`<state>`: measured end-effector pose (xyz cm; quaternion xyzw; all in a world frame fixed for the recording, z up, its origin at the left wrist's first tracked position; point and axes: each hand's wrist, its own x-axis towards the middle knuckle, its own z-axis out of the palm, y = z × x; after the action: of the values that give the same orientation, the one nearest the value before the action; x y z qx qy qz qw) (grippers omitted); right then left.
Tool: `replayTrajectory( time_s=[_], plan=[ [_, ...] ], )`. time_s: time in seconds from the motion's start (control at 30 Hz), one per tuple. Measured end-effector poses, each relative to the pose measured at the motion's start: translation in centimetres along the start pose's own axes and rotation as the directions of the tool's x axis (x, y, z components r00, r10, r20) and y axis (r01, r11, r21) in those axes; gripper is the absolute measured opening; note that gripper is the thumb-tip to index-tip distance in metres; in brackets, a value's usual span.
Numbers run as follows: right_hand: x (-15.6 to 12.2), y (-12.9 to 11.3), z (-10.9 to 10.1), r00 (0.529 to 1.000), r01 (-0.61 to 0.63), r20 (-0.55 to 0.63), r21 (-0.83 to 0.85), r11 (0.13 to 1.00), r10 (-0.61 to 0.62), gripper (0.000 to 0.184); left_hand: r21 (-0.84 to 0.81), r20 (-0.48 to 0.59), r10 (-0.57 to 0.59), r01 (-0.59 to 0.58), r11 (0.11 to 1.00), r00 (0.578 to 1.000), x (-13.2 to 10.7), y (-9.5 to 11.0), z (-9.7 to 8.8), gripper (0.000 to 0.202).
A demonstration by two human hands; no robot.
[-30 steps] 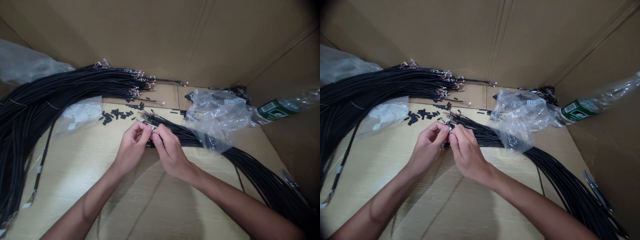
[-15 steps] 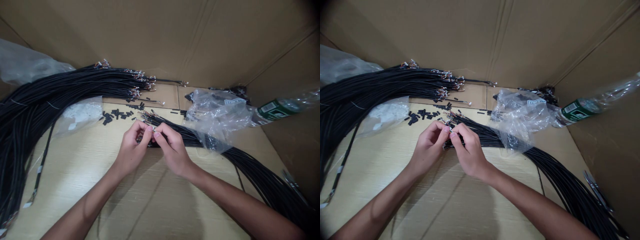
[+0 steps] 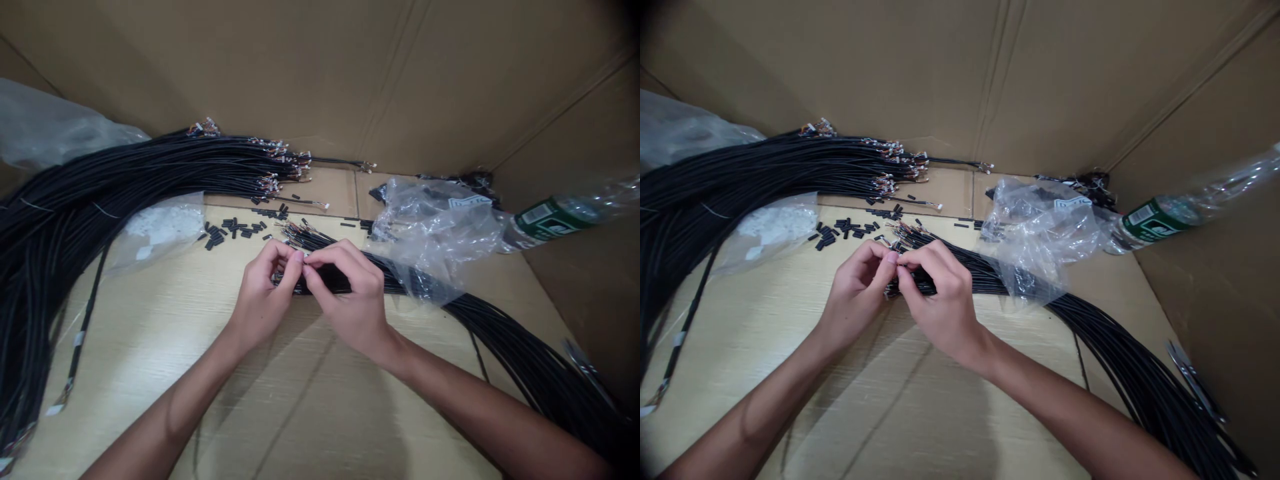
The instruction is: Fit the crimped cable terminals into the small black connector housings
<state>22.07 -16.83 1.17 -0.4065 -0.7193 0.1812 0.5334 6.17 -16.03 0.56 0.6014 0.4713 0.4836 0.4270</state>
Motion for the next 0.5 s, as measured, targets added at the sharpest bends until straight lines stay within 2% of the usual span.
replayTrajectory(
  time_s=[0.1,0.23,0.3,0.5],
  plan=[
    [0.3,-0.1,0.0,0.997,-0.072,0.018,0.057,0.996,0.071,0.011,0.001,0.007,0.005,-0.005,1.0,1.0,0.0,0.0,0.0,0.023],
    [0.6,0.2,-0.1,0.982,-0.17,0.105,0.128,0.977,0.157,0.008,-0.016,0.025,0.005,-0.005,1.0,1.0,0.1,-0.1,-0.1,0.021],
    [0.7,0.4,-0.3,0.98,-0.151,0.151,0.129,0.98,0.132,0.008,-0.031,0.035,-0.002,0.003,1.0,0.999,0.2,-0.2,-0.1,0.021],
    [1.6,1.0,-1.5,0.959,0.017,0.279,0.087,0.996,-0.041,0.011,-0.093,0.069,-0.002,0.008,0.996,0.998,0.3,-0.4,-0.3,0.023]
  ],
)
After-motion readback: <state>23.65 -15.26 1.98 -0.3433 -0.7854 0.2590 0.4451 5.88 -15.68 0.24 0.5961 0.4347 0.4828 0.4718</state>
